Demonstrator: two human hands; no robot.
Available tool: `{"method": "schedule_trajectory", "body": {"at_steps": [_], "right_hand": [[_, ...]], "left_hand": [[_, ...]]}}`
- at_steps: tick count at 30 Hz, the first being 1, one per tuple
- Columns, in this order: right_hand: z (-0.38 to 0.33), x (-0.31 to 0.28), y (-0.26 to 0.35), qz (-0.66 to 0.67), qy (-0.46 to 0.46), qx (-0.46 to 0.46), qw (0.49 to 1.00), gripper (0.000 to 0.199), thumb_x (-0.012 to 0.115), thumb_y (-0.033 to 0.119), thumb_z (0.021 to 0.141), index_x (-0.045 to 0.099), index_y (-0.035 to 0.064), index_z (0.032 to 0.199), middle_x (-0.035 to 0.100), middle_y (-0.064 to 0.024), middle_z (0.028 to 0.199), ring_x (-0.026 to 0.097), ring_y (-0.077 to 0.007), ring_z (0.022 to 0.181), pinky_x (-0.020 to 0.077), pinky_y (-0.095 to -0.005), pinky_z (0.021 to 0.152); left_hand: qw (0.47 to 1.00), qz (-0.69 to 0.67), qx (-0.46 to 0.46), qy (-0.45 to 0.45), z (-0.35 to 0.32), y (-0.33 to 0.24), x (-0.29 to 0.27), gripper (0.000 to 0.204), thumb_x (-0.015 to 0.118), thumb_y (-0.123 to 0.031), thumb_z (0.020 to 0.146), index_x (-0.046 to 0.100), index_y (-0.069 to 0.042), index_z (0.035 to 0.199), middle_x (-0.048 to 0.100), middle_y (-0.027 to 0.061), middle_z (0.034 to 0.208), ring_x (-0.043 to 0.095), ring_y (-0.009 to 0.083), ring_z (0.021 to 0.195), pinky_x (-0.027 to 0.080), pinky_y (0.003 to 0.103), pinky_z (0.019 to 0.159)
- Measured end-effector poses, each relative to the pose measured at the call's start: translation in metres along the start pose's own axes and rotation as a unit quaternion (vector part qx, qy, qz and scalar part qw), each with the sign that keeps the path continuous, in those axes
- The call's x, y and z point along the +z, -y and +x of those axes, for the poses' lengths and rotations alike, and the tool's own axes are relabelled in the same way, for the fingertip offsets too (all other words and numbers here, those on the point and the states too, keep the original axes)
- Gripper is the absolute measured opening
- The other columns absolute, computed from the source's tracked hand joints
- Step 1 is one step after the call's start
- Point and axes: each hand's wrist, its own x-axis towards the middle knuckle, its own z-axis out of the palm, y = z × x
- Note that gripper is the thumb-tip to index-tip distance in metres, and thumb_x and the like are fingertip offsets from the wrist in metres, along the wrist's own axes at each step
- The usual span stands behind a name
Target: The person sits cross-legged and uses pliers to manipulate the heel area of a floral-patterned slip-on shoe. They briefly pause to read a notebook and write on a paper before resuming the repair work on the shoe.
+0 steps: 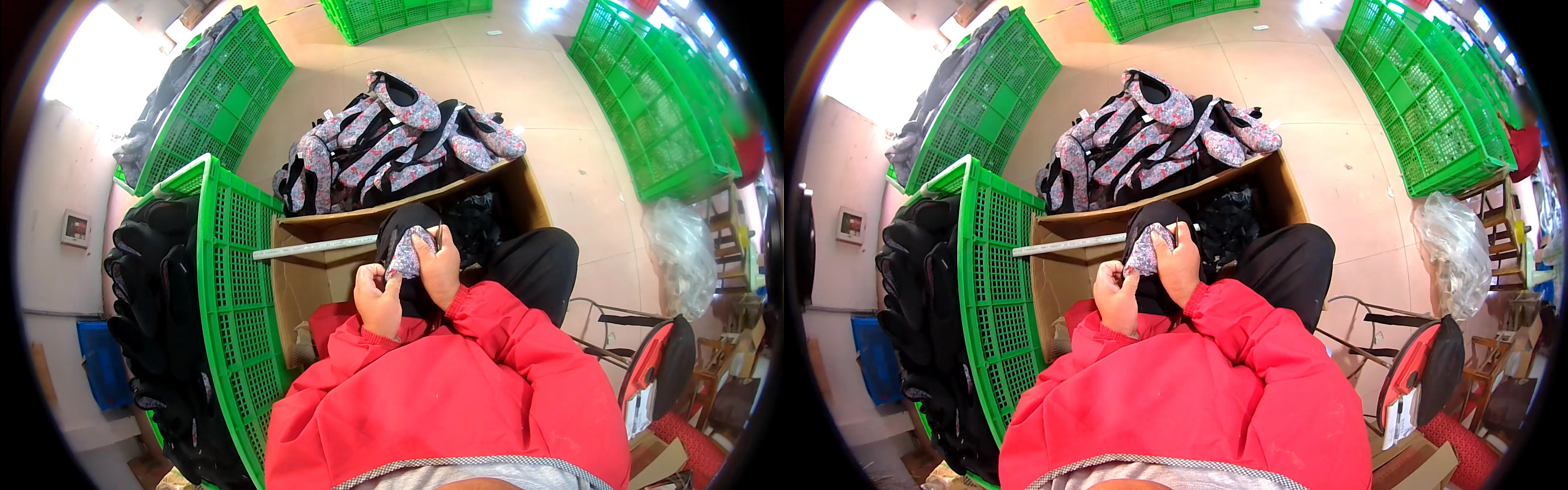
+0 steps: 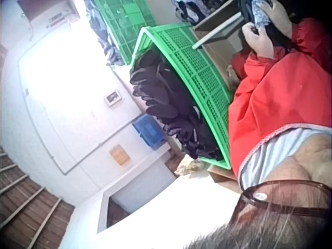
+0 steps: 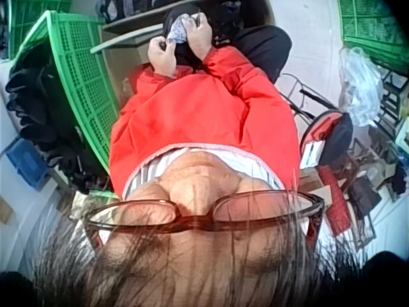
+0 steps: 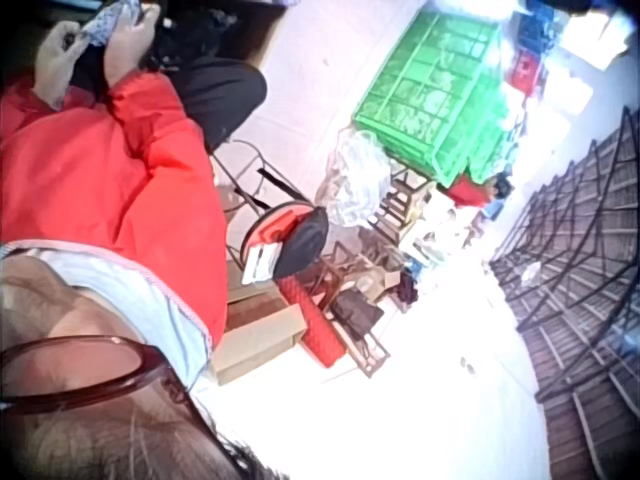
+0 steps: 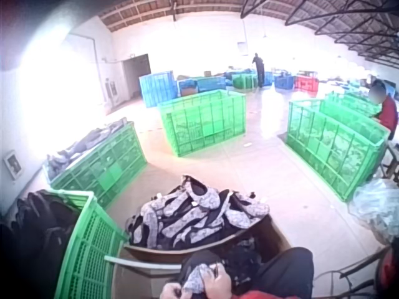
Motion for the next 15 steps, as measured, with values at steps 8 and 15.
{"method": "schedule_trajectory", "body": {"at_steps": [8, 15], "right_hand": [[-0.008, -0.008, 0.018, 0.156, 0.074, 0.041, 0.984, 0.018, 0.059, 0.020, 0.098, 0.053, 0.0028, 0.095, 0.060, -0.0035, 0.078, 0.059, -0.0138, 0.068, 0.0472, -0.0299, 0.062], [0.001, -0.041, 0.038, 0.261, 0.192, 0.289, 0.901, 0.022, 0.061, 0.014, 0.096, 0.048, 0.0053, 0.111, 0.058, -0.0041, 0.086, 0.048, -0.0064, 0.052, 0.0319, -0.0207, 0.037]], "left_hand": [[0.935, 0.236, 0.255, -0.066, 0.017, -0.014, -0.005, 0.030, 0.067, 0.011, 0.064, 0.047, -0.003, 0.080, 0.047, 0.0127, 0.079, 0.049, 0.0340, 0.073, 0.040, 0.041, 0.067], [0.882, 0.318, 0.341, -0.062, 0.043, -0.030, -0.007, 0.019, 0.057, 0.008, 0.062, 0.047, -0.005, 0.074, 0.048, 0.0134, 0.077, 0.048, 0.0367, 0.074, 0.038, 0.045, 0.066]]}}
